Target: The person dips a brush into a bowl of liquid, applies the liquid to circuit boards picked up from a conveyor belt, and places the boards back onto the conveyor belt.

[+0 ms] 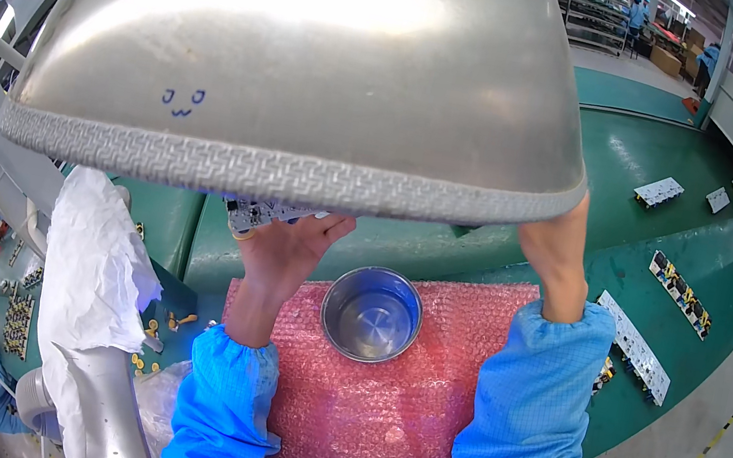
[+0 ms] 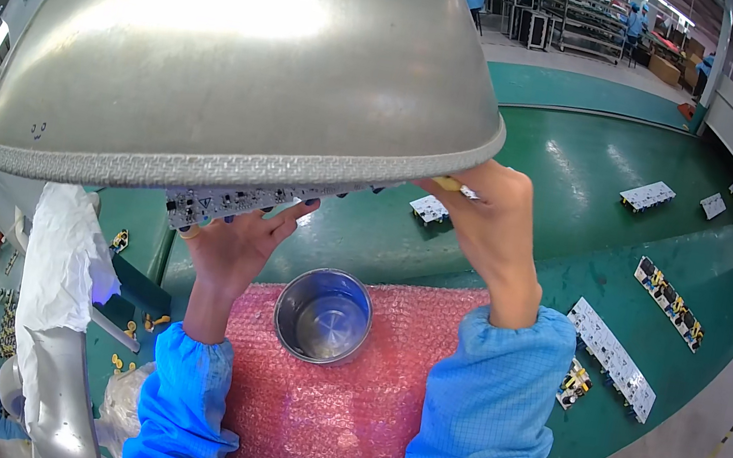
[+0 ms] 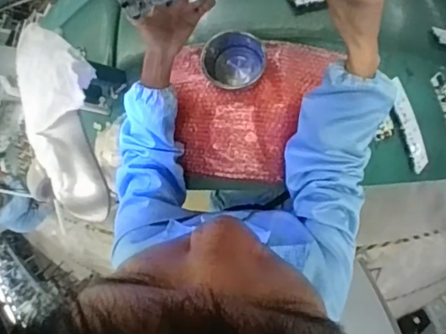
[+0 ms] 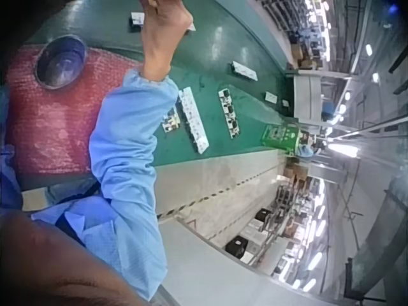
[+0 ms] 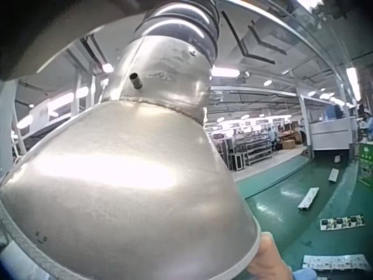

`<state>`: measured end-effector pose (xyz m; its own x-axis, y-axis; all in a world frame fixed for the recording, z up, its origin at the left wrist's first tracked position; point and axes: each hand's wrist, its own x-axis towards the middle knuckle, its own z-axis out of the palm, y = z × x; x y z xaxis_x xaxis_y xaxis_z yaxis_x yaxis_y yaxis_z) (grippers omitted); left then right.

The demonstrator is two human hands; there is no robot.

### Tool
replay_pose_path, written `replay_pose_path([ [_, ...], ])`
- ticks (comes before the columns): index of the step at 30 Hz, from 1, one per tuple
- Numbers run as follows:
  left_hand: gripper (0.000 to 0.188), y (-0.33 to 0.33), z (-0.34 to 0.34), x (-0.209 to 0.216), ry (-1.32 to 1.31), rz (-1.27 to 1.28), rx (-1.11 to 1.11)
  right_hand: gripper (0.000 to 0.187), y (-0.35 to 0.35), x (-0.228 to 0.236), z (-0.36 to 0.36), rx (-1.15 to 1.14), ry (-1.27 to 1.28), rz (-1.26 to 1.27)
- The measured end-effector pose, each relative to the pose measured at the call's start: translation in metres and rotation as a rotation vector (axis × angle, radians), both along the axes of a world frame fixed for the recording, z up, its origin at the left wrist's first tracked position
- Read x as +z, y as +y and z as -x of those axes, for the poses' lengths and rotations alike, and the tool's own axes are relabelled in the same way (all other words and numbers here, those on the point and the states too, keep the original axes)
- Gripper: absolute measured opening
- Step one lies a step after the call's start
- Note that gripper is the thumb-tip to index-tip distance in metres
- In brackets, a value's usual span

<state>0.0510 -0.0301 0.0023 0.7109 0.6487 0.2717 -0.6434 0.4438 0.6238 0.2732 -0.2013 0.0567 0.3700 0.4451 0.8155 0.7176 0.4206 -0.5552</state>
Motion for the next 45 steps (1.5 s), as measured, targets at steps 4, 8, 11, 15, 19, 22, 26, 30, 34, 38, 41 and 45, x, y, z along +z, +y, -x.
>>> replay_pose_path([
  [4, 0.086, 0.006, 0.005, 0.004, -0.021, 0.016, 0.093, 0.022, -0.004, 0.006, 0.002, 0.058, 0.025, 0.08],
  [8, 0.085, 0.008, 0.004, 0.001, -0.007, 0.027, 0.07, 0.023, -0.002, 0.01, 0.01, 0.058, 0.039, 0.016],
  [11, 0.078, 0.001, 0.002, -0.002, 0.017, -0.01, 0.021, 0.023, 0.006, 0.001, 0.013, 0.011, -0.015, -0.03],
  [15, 0.067, 0.01, 0.004, -0.009, -0.076, -0.002, 0.002, 0.024, 0.0, 0.007, 0.016, 0.136, 0.021, 0.045],
  [19, 0.076, 0.012, 0.005, -0.008, -0.07, -0.022, -0.01, 0.025, 0.001, 0.01, 0.021, 0.167, 0.035, -0.037],
  [22, 0.058, 0.0, -0.001, -0.005, 0.002, -0.062, -0.033, 0.025, 0.008, 0.003, 0.025, 0.066, 0.011, -0.05],
  [26, 0.061, 0.005, 0.002, -0.01, -0.085, -0.105, -0.026, 0.024, 0.003, 0.008, 0.029, 0.105, 0.014, 0.079],
  [30, 0.059, 0.01, 0.004, -0.011, -0.133, -0.085, -0.076, 0.024, 0.001, 0.011, 0.027, 0.189, 0.013, 0.015],
  [34, 0.06, -0.006, -0.004, -0.004, -0.031, -0.08, -0.059, 0.025, 0.007, 0.007, 0.033, 0.065, -0.038, -0.053],
  [38, 0.062, 0.012, 0.004, -0.02, -0.178, -0.112, -0.126, 0.026, 0.003, 0.01, 0.032, 0.262, 0.038, 0.023],
  [41, 0.059, 0.014, 0.004, -0.018, -0.147, -0.162, -0.105, 0.026, 0.0, 0.014, 0.033, 0.23, 0.005, -0.025],
  [45, 0.063, -0.01, -0.006, 0.0, 0.06, -0.097, -0.015, 0.026, 0.011, 0.004, 0.037, 0.099, -0.047, -0.058],
])
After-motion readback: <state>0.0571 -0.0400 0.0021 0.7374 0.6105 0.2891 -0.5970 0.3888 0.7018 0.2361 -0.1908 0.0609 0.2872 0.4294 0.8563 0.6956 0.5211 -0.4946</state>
